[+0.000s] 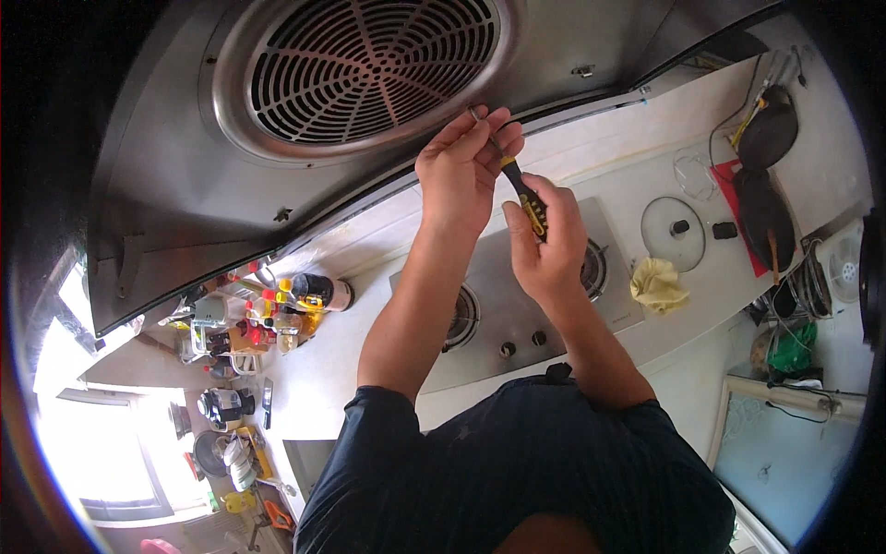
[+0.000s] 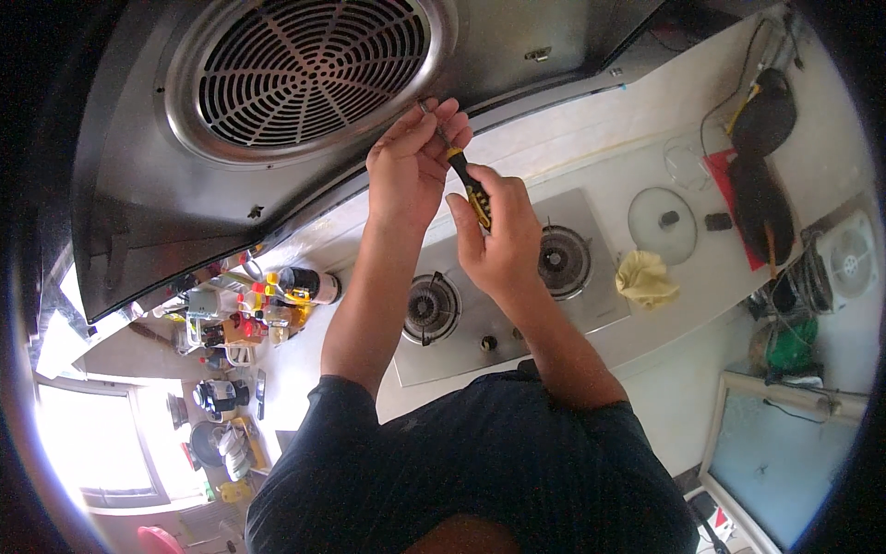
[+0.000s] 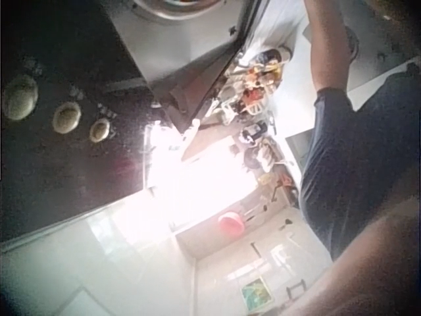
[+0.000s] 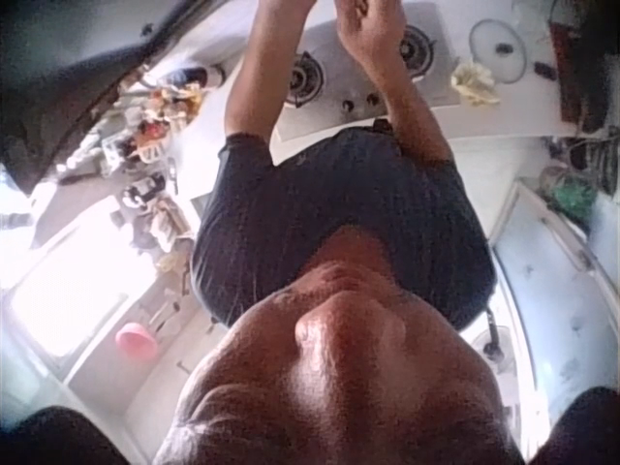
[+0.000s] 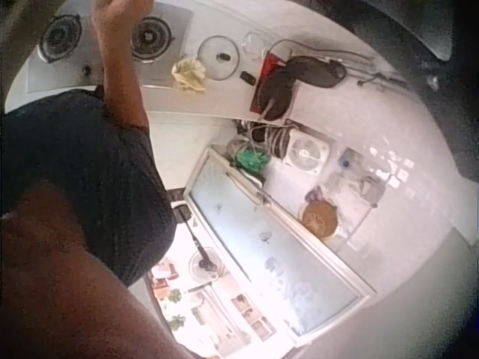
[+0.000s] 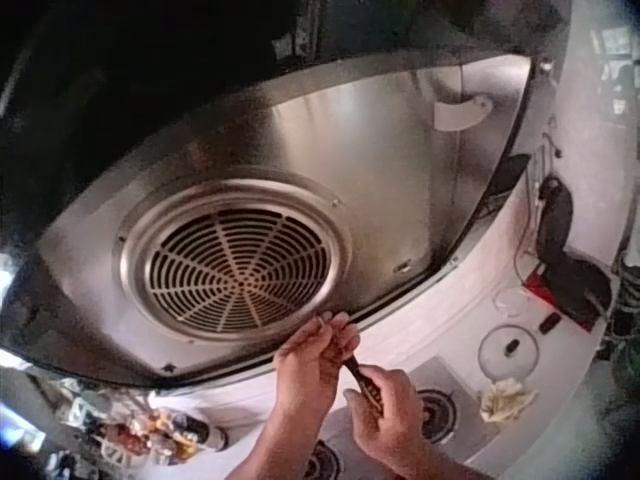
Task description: The person uses a screwdriver to remove and then re-insert several screws around the filter grate and the frame of an overhead kitchen exhaust hood.
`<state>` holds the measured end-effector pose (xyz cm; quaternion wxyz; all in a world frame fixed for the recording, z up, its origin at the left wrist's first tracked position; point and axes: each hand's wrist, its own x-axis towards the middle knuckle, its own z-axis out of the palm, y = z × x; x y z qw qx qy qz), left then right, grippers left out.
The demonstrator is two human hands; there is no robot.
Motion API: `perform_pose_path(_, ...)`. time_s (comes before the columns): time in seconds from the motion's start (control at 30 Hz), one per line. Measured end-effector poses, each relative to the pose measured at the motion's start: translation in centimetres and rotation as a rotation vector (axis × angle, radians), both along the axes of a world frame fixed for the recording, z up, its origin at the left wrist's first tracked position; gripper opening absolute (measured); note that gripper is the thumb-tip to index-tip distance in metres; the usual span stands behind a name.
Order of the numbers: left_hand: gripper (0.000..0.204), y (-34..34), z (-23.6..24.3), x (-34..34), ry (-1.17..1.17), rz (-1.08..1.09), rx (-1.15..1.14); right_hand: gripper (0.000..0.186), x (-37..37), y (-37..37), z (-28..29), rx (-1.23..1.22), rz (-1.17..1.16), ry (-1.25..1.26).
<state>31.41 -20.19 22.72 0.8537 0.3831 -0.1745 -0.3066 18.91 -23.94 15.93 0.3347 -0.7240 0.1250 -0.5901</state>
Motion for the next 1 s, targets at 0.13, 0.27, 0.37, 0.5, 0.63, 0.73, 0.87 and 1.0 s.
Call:
perform_pose_path(0.13,0.017,0.0,0.1,-0.2,0.029,0.010,-0.022,0.025,-0.7,0.3,0.8,1.013,0.576,-0.178)
perform_pose_path(0.27,0.017,0.1,0.4,-0.5,0.046,-0.030,-0.008,0.031,-0.1,-0.5,1.4,-0.124,-0.070,-0.031)
perform_pose_path(0.37,0.016,0.2,0.3,-0.1,0.068,-0.030,-0.038,0.039,0.1,-0.2,1.2,-0.190,-0.072,0.005)
perform_pose_path(0.5,0.014,0.1,0.1,0.3,0.095,-0.054,-0.079,0.037,0.1,0.6,0.9,0.116,0.086,-0.054)
perform_pose_path(0.63,0.016,0.5,0.3,0.1,0.086,-0.046,-0.054,0.033,0.0,1.0,1.7,0.348,0.184,-0.038)
perform_pose_path(0.73,0.015,0.5,0.2,0.2,0.107,-0.084,-0.081,0.040,0.6,0.4,1.4,-0.285,-0.122,0.070)
perform_pose_path(0.87,0.015,0.5,-0.1,0.4,0.138,-0.092,-0.109,0.042,0.6,0.5,1.8,-0.264,-0.099,0.053)
perform_pose_path(1.0,0.014,0.1,-0.2,0.2,0.151,-0.083,-0.149,0.043,0.0,1.1,1.6,0.498,0.262,-0.078)
